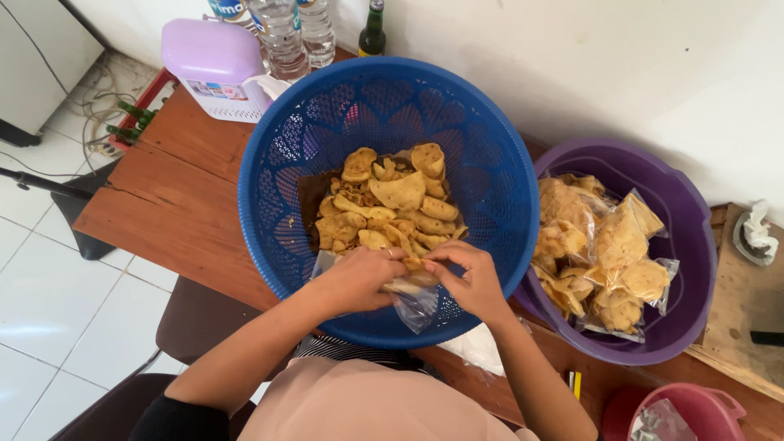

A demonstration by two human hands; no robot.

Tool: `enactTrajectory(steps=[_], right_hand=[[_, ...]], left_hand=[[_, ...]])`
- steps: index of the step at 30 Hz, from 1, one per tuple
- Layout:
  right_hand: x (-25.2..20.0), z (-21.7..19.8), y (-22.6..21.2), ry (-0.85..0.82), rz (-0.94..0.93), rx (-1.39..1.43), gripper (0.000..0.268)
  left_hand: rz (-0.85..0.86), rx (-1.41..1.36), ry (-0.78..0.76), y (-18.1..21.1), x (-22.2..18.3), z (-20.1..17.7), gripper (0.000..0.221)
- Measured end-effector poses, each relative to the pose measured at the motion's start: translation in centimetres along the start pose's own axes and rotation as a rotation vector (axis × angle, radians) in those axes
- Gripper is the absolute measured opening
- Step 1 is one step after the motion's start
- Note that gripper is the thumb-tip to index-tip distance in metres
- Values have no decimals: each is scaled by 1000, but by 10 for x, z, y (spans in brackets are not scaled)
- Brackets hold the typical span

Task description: The person packs fried snacks from a blue basket into small plastic bags and seals them with a yellow handheld sealer. The sealed bags are placed into a purple basin. The person repeats this process for multiple bags throughout the clip.

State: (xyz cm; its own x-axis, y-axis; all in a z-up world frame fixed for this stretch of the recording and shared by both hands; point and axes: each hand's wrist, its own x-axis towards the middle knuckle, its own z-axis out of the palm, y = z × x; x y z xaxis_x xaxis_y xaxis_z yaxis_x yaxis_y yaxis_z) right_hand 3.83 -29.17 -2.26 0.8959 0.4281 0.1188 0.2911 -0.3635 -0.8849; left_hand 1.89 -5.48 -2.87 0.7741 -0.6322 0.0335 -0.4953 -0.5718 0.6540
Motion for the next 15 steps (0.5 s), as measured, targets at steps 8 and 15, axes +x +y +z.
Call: enactTrajectory(steps=[8,15], right_hand=[[-12,22,35,-2,121,56,14],[-11,-1,45,53,127,19,34]], left_hand=[[-74,-16,-95,-12,3,9,36],[4,-181,58,-15,-8,-8,51]])
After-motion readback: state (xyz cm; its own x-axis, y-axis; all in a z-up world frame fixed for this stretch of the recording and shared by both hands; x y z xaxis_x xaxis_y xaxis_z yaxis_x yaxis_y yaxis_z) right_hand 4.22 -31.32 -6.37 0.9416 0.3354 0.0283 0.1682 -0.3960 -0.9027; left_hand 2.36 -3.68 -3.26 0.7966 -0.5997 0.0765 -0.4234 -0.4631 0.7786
